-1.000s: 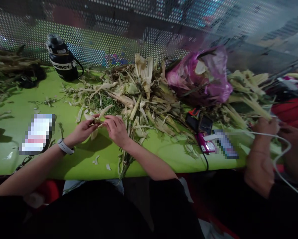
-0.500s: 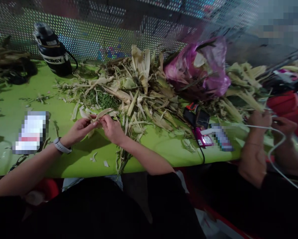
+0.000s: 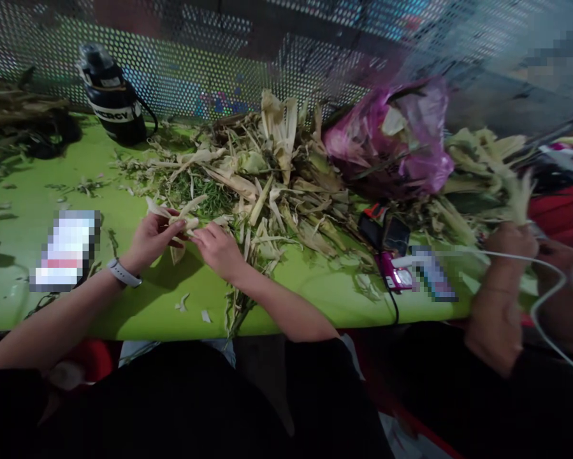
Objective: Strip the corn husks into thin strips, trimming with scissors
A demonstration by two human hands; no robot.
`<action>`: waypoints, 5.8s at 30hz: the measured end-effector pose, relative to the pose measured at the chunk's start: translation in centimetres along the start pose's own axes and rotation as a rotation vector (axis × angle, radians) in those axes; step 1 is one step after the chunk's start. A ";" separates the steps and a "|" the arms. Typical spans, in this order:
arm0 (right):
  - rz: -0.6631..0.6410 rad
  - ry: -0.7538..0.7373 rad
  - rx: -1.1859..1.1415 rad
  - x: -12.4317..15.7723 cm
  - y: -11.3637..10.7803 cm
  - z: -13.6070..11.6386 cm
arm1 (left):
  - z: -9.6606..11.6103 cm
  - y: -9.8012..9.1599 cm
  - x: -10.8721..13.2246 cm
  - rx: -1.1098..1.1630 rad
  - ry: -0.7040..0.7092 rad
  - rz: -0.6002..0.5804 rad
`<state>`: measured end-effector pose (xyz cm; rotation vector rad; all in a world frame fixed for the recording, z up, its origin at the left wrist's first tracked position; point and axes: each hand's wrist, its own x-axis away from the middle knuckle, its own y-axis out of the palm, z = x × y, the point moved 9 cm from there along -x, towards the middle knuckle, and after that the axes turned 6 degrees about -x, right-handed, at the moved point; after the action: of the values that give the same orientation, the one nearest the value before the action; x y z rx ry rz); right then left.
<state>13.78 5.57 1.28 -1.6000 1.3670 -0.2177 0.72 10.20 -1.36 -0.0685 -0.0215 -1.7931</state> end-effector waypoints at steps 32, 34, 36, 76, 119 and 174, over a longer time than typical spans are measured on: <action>0.082 0.403 -0.610 0.6 0.3 2.5 | 3.0 2.4 1.7 -0.159 0.242 -0.205; 0.062 0.439 -0.722 0.7 1.1 2.6 | 2.5 2.6 1.6 -0.059 0.196 -0.222; 0.086 0.466 -0.817 0.6 1.3 2.7 | 1.4 2.7 1.4 0.041 0.120 -0.222; 0.050 0.328 -0.670 -0.5 -0.8 2.9 | 1.4 3.7 1.5 -0.034 0.115 -0.457; 0.026 0.412 -0.757 -0.4 -0.2 4.0 | 1.5 2.5 1.1 -0.180 0.200 -0.255; -0.178 0.746 -0.700 0.3 -0.2 4.8 | 0.3 3.6 1.8 -0.413 0.339 -0.157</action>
<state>17.25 7.91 -1.19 -2.3675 2.0066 -0.5232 3.82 7.66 -1.08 -0.0587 0.6010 -1.9207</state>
